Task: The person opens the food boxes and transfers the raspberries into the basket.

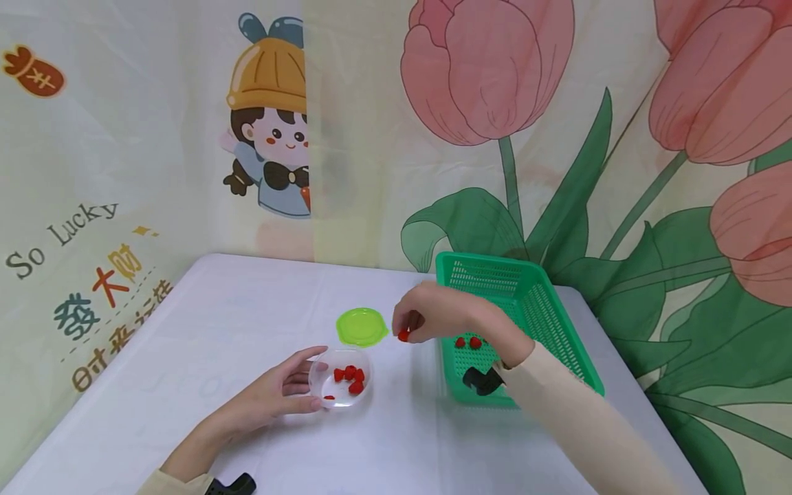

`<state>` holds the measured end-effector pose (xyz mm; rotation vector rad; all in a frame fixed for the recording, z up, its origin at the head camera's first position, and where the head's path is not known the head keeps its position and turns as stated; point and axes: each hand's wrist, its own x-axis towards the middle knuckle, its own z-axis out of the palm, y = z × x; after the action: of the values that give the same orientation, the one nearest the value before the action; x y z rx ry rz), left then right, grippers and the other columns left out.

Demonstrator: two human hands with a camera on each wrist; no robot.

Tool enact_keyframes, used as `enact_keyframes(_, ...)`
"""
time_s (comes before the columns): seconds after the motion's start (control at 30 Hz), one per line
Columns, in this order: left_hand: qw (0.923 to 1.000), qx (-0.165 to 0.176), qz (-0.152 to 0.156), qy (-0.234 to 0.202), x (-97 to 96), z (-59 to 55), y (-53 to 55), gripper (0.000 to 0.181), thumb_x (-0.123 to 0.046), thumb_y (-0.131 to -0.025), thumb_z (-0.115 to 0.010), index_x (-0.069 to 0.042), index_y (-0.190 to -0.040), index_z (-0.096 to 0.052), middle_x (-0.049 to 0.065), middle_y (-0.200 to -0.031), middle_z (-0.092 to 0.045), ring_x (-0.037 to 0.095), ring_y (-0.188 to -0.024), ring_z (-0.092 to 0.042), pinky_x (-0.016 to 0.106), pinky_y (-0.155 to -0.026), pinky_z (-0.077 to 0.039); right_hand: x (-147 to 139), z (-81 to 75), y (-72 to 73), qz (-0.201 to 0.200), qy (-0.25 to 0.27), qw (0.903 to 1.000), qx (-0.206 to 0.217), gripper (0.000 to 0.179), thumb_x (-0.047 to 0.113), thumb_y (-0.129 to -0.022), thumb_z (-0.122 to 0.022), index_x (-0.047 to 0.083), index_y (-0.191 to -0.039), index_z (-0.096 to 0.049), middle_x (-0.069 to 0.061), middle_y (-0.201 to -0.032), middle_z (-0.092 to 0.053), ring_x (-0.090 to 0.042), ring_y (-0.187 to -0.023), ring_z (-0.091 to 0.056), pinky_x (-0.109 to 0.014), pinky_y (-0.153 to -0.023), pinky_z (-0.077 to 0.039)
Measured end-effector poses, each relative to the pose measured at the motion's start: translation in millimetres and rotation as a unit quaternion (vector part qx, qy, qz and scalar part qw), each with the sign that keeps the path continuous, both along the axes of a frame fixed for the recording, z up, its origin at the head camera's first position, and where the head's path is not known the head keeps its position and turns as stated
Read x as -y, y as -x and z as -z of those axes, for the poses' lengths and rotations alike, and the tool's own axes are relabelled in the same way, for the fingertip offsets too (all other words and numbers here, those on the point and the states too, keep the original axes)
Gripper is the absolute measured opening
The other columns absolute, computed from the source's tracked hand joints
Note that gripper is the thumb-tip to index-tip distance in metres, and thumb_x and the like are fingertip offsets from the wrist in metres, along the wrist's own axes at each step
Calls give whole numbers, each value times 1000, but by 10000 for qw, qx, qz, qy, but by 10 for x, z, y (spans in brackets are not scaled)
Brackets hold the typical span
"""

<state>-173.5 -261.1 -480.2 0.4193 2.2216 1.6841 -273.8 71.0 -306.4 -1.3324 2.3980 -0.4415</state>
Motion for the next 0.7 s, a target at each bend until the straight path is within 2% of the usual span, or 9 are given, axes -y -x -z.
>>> enact_keyframes(0.13, 10000, 24, -70, 66, 1, -1, 0, 89, -23, -92, -85, -20, -165, -34, 18, -155, -49, 34, -136, -53, 17, -102, -49, -328, -90, 125, 371, -4, 9993, 26, 14, 9, -94, -82, 20, -103, -78, 8, -97, -75, -7, -88, -70, -26, -83, -60)
enact_keyframes(0.3, 9999, 41, -97, 61, 4, 18, 3, 89, -22, -92, -85, -21, -165, -34, 18, -156, -49, 34, -136, -54, 18, -103, -49, -706, -95, 280, 666, -103, 9977, 42, 12, 7, -95, -79, 15, -104, -78, 6, -96, -76, -8, -87, -71, -29, -84, -60)
enact_keyframes(0.43, 10000, -25, -77, 36, 6, 31, 0, 89, -21, -92, -85, -21, -165, -34, 19, -156, -48, 34, -136, -54, 19, -104, -50, -986, -37, 414, 810, -182, 9965, 6, 13, 5, -94, -79, 14, -105, -78, 5, -98, -76, -8, -89, -70, -30, -85, -59)
enact_keyframes(0.7, 9999, -85, -65, 31, -5, 26, 6, 88, -21, -92, -85, -20, -165, -35, 18, -155, -49, 34, -136, -54, 19, -105, -49, -1447, 173, 633, 1113, -375, 9930, -81, 13, 4, -94, -79, 8, -106, -78, 1, -98, -76, -11, -88, -69, -31, -82, -60)
